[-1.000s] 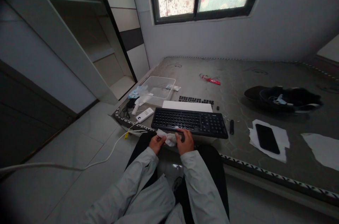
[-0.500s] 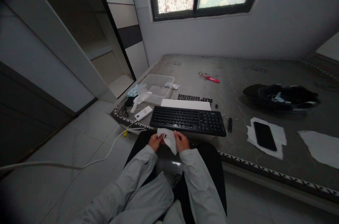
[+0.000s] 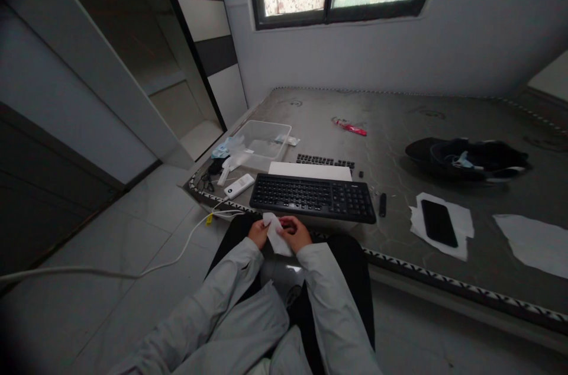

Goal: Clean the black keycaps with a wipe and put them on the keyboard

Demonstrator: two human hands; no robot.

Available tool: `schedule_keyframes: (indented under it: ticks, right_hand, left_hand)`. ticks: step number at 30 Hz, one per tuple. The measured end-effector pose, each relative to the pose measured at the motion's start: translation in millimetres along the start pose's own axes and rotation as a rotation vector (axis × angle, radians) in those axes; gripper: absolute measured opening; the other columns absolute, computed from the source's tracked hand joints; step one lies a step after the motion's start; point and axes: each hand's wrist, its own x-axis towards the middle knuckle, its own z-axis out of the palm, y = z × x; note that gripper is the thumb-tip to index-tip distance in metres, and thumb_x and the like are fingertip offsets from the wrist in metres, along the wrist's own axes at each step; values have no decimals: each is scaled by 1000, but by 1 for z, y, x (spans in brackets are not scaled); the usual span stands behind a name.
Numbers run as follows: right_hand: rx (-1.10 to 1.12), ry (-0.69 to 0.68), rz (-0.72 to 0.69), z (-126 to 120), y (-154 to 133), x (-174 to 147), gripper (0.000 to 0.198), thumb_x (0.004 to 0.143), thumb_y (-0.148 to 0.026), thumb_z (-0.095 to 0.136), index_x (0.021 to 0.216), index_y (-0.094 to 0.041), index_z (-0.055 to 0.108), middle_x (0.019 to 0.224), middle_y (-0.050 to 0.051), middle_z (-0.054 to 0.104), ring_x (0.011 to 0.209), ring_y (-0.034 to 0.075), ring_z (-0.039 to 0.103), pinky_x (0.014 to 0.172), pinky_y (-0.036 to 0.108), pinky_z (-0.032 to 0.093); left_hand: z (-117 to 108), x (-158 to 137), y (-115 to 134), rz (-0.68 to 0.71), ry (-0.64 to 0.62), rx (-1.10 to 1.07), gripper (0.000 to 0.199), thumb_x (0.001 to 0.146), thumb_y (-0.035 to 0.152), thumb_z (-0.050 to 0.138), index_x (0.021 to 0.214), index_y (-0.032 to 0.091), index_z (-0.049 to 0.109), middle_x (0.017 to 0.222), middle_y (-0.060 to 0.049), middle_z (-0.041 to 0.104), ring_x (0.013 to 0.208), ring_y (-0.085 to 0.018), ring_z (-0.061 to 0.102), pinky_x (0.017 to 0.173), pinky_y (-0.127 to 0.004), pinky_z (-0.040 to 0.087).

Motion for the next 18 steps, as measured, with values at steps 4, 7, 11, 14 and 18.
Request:
schedule_keyframes:
  ticks: [4, 7, 11, 14, 18]
  right_hand:
    - [-134, -25, -31, -1, 2, 2, 39, 63, -37, 70, 98, -22, 67, 95, 4, 69, 84, 21, 64, 78, 35, 51]
    - [-216, -36, -55, -3, 3, 3, 35, 68, -40, 66, 100, -24, 69, 97, 4, 70, 93, 23, 63, 86, 37, 48]
    - [-246, -44, -159, -3, -1, 1, 35, 72, -40, 63, 103, -26, 67, 101, 3, 69, 94, 22, 63, 86, 35, 48]
    - [-281, -9, -259, -3, -5, -1, 32, 68, -40, 67, 96, -25, 70, 94, 3, 70, 87, 21, 64, 80, 32, 50]
    - [-272, 41, -282, -3, -8, -2, 26, 67, -40, 67, 83, -21, 73, 81, 5, 70, 76, 20, 64, 71, 29, 51]
  left_hand:
    - [-3, 5, -7, -17, -19, -6, 46, 42, 43, 81, 73, 10, 69, 67, -8, 71, 68, -24, 65, 66, -33, 50]
    - [-6, 9, -11, -20, -4, -10, 46, 41, 40, 82, 74, 11, 69, 67, -7, 71, 70, -23, 65, 68, -31, 50]
    - [-8, 11, -15, -38, -10, -11, 46, 42, 39, 82, 76, 10, 70, 64, -8, 70, 66, -23, 66, 64, -30, 50]
    - [-8, 10, -14, -50, -39, -8, 46, 43, 38, 82, 77, 8, 70, 62, -8, 69, 62, -23, 65, 61, -31, 50]
    - [-10, 9, -13, -50, -66, -1, 45, 43, 36, 82, 77, 7, 71, 63, -9, 70, 61, -23, 65, 61, -31, 49]
